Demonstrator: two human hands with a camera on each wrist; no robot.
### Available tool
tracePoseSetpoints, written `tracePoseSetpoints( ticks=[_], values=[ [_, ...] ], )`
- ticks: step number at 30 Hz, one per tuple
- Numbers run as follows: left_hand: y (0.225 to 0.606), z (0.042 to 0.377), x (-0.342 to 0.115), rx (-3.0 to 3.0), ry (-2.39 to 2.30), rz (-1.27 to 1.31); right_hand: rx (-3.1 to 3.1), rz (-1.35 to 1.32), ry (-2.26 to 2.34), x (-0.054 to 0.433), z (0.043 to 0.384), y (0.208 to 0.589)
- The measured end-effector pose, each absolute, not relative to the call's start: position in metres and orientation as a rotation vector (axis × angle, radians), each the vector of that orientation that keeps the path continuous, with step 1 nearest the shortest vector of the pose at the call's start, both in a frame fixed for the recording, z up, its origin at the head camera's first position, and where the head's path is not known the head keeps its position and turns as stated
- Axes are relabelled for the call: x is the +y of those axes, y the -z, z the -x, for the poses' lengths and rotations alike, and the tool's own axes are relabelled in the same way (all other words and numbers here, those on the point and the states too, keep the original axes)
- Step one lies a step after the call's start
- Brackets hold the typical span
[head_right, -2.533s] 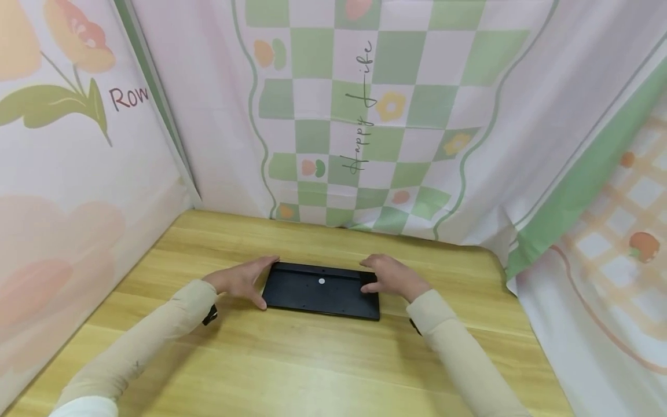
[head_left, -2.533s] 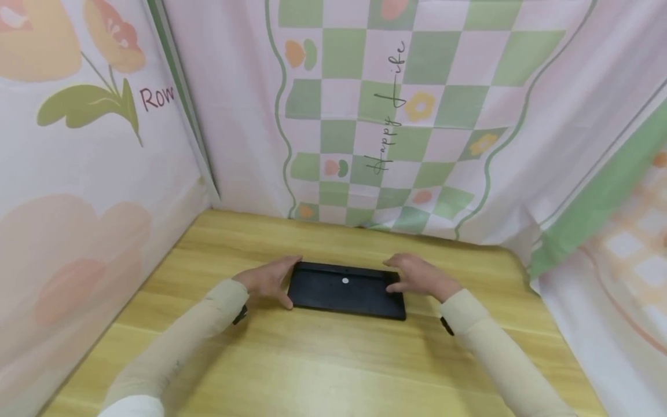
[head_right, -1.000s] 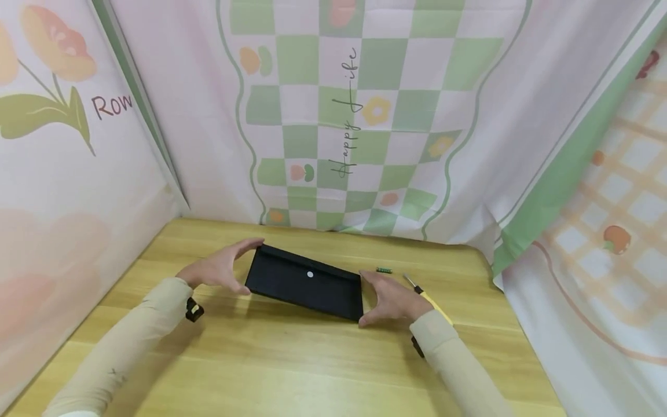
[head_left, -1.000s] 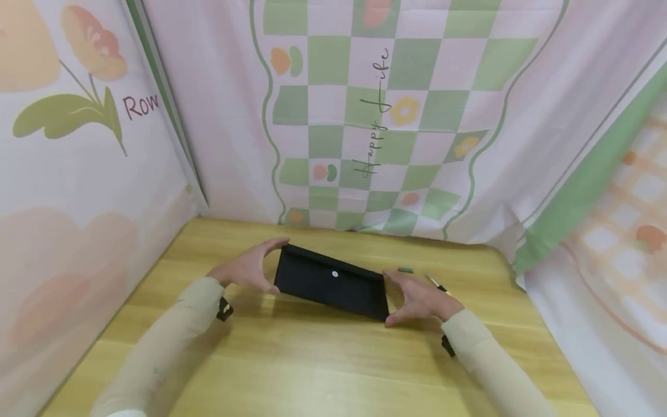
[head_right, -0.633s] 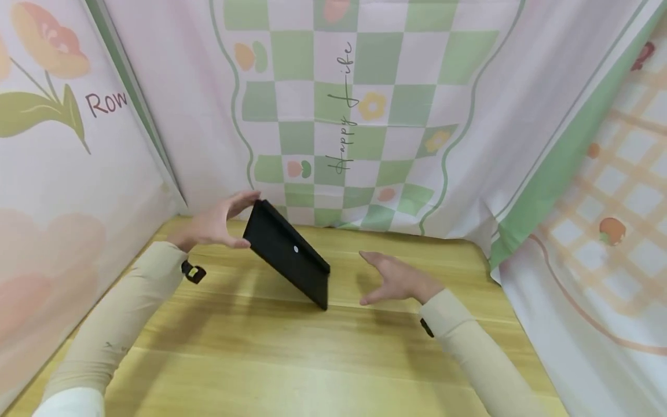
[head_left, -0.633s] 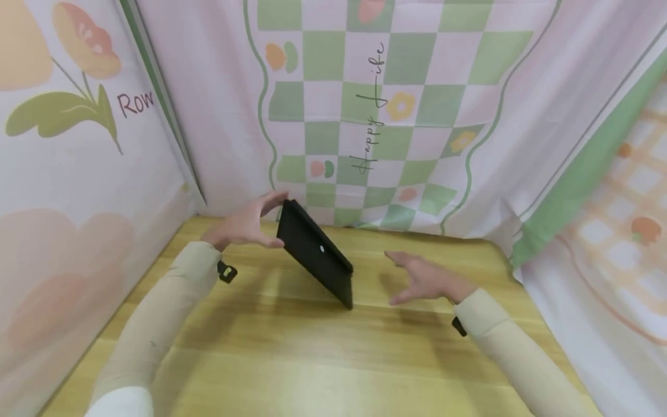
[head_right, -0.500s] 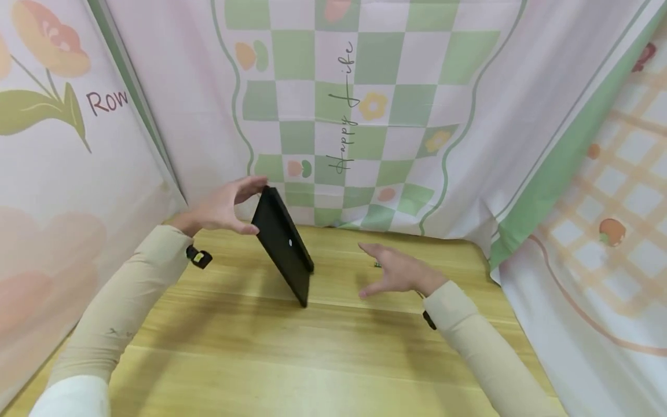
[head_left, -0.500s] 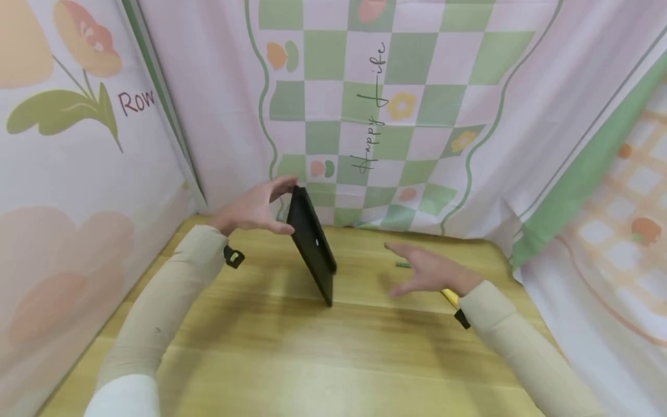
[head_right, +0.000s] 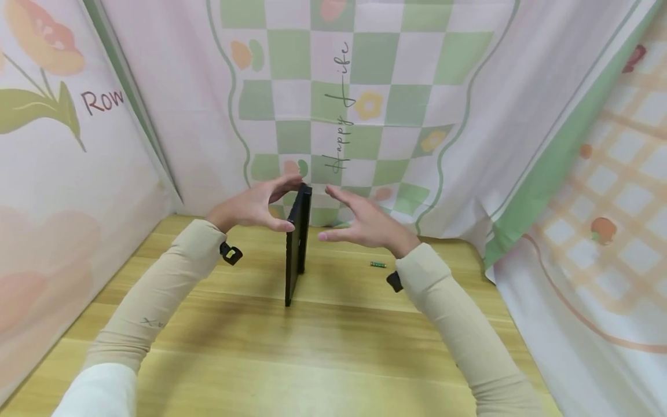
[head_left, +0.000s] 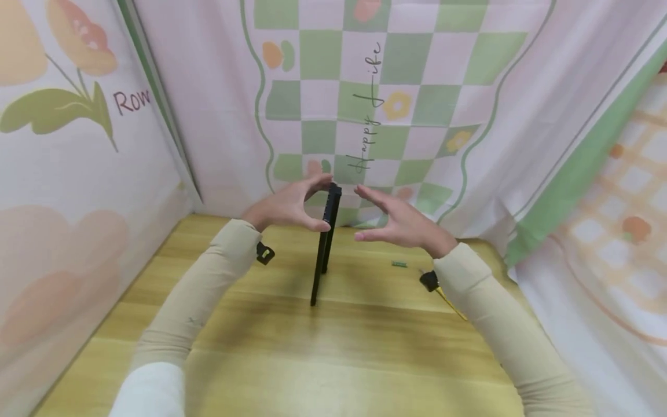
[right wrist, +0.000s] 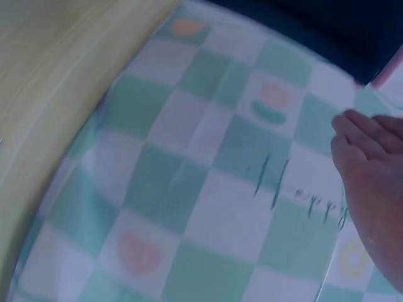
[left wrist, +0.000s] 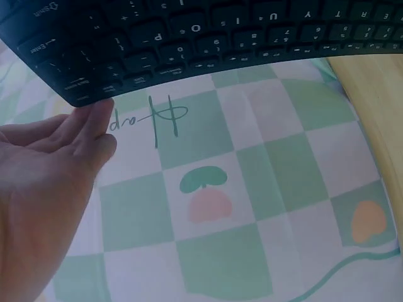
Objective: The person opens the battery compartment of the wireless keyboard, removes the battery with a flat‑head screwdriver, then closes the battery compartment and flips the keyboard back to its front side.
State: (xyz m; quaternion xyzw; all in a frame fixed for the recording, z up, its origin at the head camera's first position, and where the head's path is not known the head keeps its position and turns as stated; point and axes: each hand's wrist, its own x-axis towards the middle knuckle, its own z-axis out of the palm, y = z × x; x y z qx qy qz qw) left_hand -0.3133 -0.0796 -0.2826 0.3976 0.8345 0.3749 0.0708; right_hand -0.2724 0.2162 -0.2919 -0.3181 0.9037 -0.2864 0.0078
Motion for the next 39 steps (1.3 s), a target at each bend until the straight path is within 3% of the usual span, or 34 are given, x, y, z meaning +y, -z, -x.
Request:
tracePoseSetpoints(
  ticks=[8,15,25,39],
  values=[
    [0.29,0.314,-0.076,2.464,-1.186,-1.229,2.88,0.931,0.972,0.183,0.271,0.29],
    [0.305,0.314,-0.081,2.432,-1.173,-1.221,2.902,0.883,0.98,0.183,0.273,0.295],
    [0.376,0.315,-0.096,2.455,-0.911,-1.094,2.958,0.828,0.746,0.251,0.262,0.298],
    [0.471,0.31,-0.089,2.412,-0.764,-0.947,2.942,0.788,0.473,0.332,0.241,0.337]
  ],
)
